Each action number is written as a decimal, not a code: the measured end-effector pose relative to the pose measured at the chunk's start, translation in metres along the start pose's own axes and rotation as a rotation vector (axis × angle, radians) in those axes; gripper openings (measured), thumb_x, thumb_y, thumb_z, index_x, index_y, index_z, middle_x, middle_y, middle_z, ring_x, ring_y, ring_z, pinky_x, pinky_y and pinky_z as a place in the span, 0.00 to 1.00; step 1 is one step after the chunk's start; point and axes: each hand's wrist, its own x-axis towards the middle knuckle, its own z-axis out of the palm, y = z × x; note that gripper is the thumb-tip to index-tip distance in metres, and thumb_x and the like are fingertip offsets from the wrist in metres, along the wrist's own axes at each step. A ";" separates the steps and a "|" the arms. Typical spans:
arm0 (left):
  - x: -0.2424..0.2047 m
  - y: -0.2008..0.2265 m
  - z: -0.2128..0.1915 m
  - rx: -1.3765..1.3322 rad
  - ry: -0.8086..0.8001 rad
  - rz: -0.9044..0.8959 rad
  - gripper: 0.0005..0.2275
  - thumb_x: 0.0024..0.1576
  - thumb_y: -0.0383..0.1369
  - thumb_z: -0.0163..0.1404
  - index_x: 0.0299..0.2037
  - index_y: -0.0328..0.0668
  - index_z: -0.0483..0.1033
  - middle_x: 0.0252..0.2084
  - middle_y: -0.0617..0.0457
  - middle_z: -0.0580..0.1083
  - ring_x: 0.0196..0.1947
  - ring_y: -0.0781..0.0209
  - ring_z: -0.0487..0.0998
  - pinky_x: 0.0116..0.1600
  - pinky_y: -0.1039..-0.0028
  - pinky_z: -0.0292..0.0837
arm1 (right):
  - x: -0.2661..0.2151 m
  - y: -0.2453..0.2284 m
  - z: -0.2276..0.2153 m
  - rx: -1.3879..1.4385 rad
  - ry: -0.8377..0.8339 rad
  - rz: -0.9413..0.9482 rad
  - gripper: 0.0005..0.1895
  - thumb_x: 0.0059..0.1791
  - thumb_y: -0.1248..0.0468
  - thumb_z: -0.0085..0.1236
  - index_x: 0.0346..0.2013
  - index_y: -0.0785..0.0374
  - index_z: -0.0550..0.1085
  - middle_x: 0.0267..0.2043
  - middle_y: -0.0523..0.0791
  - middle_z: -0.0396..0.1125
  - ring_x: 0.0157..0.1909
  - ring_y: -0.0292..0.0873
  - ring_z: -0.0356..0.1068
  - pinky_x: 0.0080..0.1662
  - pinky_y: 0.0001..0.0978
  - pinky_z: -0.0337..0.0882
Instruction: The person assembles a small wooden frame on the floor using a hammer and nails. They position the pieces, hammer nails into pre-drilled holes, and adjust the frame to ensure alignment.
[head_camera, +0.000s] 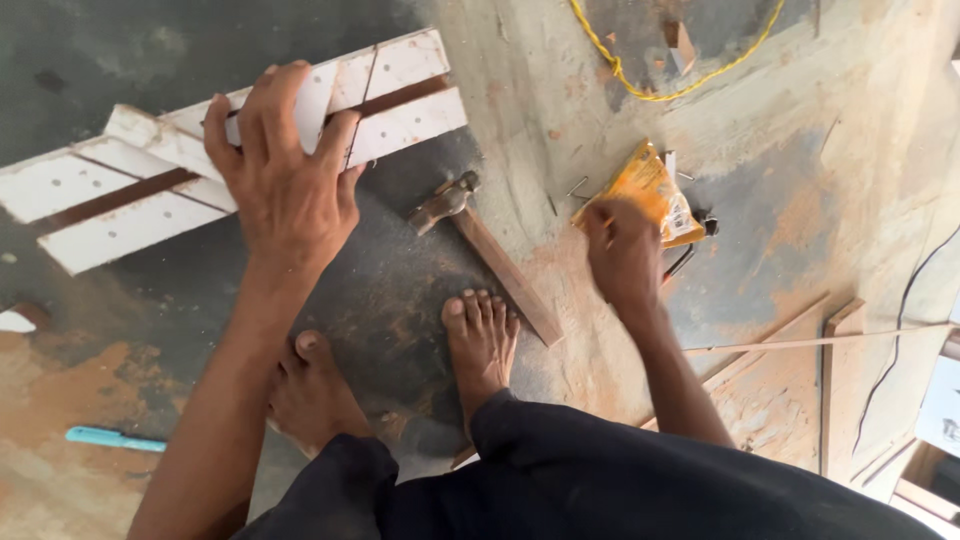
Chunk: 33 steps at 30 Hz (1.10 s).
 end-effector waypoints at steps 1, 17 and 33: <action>0.000 -0.002 -0.002 -0.006 0.005 0.014 0.18 0.52 0.35 0.70 0.52 0.50 0.81 0.71 0.50 0.60 0.74 0.52 0.59 0.78 0.46 0.42 | 0.013 0.000 0.000 0.052 -0.055 0.045 0.05 0.52 0.68 0.58 0.40 0.66 0.78 0.36 0.52 0.75 0.36 0.48 0.77 0.39 0.38 0.74; -0.021 0.112 0.007 -1.234 -0.245 -0.566 0.13 0.57 0.32 0.61 0.49 0.34 0.82 0.41 0.46 0.82 0.36 0.63 0.83 0.41 0.76 0.80 | 0.002 -0.058 0.020 0.227 -0.173 -0.332 0.02 0.53 0.72 0.59 0.37 0.70 0.74 0.35 0.51 0.73 0.33 0.42 0.76 0.33 0.27 0.77; 0.083 0.040 0.029 -0.698 0.254 -0.128 0.10 0.63 0.24 0.57 0.54 0.38 0.78 0.40 0.51 0.80 0.38 0.62 0.83 0.42 0.71 0.79 | -0.025 -0.055 0.005 -0.183 -0.683 0.101 0.21 0.41 0.53 0.68 0.43 0.57 0.72 0.38 0.47 0.73 0.34 0.50 0.74 0.38 0.46 0.72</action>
